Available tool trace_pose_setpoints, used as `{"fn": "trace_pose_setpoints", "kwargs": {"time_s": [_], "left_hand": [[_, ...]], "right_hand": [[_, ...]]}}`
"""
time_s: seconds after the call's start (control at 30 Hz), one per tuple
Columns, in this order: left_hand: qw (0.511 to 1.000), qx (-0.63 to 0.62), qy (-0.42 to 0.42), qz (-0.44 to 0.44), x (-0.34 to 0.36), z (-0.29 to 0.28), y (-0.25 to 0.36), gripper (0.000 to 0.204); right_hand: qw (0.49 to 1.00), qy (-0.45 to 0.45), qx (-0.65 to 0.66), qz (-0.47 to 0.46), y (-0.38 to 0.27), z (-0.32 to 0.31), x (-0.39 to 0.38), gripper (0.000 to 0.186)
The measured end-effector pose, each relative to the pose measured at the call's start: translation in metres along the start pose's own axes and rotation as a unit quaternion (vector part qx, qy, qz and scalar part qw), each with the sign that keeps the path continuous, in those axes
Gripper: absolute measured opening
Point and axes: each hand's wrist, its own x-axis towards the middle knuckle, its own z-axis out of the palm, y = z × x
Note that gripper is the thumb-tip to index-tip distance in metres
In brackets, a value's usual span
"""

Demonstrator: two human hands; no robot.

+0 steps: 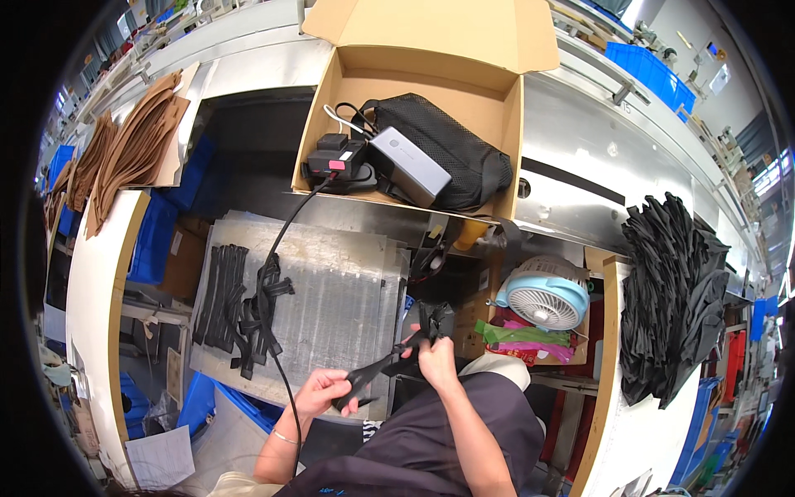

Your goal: Organizing leather straps and sewing them using an industrial sewing machine.

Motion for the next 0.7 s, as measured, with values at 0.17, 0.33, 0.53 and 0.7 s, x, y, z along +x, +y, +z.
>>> {"fn": "trace_pose_setpoints", "kwargs": {"time_s": [0.17, 0.33, 0.53, 0.7], "left_hand": [[0.989, -0.124, -0.062, 0.052, -0.016, -0.001, 0.012, 0.027], [0.987, -0.130, -0.057, 0.071, 0.012, 0.034, 0.010, 0.038], [0.994, -0.076, -0.043, 0.071, 0.043, 0.065, -0.003, 0.043], [0.997, -0.034, -0.040, 0.060, 0.047, 0.066, -0.007, 0.051]], "right_hand": [[0.968, -0.076, 0.230, 0.065, -0.023, -0.048, -0.006, 0.024], [0.895, -0.199, 0.370, 0.147, -0.030, -0.040, -0.026, 0.029], [0.903, -0.126, 0.366, 0.184, -0.031, -0.011, -0.038, 0.045], [0.943, -0.149, 0.264, 0.140, -0.029, -0.006, -0.051, 0.032]]}}
